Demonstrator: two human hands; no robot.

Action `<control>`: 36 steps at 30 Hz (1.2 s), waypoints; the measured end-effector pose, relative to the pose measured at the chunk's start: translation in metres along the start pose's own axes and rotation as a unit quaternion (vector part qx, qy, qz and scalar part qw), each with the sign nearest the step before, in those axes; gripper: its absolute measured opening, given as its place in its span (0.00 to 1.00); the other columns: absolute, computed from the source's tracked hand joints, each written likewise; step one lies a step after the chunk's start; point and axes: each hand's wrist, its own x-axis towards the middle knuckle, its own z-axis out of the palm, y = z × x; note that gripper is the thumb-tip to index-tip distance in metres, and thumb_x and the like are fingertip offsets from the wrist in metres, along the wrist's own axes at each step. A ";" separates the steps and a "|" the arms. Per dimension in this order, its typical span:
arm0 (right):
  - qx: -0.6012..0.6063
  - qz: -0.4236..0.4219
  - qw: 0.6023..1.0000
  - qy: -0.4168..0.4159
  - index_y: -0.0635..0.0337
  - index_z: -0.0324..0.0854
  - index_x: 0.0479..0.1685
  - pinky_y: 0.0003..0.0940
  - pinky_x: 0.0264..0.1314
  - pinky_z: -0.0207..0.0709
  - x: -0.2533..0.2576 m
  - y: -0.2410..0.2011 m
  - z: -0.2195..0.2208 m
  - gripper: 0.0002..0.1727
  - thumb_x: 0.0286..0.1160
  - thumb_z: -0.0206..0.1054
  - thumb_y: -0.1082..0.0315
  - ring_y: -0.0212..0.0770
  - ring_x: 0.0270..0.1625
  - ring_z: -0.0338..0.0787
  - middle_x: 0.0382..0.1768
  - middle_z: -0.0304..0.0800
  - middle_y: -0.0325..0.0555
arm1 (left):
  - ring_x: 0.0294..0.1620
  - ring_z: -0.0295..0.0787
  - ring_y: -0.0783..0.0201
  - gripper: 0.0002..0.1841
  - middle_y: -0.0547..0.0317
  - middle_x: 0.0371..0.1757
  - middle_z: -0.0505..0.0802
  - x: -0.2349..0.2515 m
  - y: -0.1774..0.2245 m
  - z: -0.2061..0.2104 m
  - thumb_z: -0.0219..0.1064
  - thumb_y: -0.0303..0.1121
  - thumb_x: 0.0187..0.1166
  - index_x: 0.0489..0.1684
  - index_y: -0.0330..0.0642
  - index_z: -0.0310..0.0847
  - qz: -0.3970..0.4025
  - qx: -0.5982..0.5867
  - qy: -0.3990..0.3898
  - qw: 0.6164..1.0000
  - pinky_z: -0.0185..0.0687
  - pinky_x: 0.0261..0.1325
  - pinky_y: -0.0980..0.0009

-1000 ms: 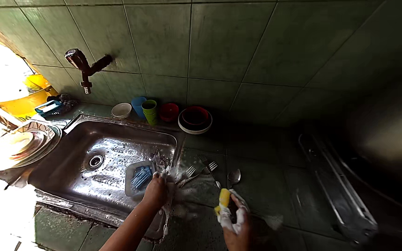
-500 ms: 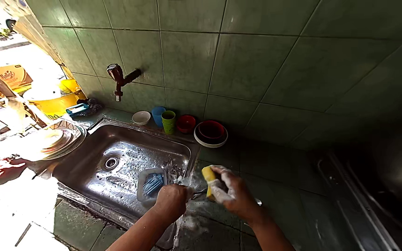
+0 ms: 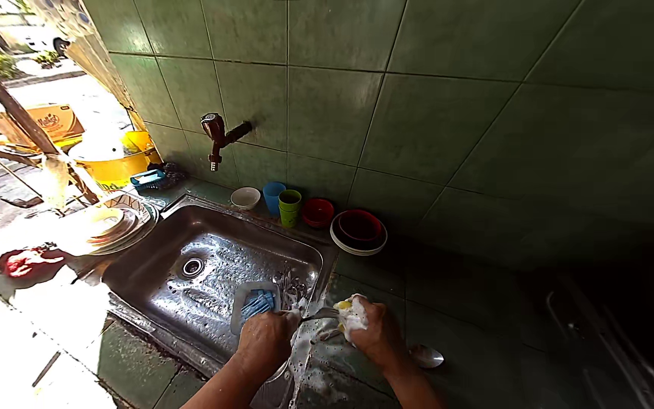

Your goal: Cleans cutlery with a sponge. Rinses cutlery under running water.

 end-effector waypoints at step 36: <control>0.371 0.184 0.882 -0.224 0.71 0.85 0.50 0.37 0.54 0.84 -0.046 -0.045 0.064 0.14 0.67 0.69 0.74 0.37 0.43 0.89 0.40 0.90 0.51 | 0.16 0.81 0.68 0.10 0.59 0.19 0.83 0.065 0.005 0.044 0.48 0.26 0.92 0.43 0.33 0.74 -0.171 -0.716 0.084 0.671 0.81 0.22 0.73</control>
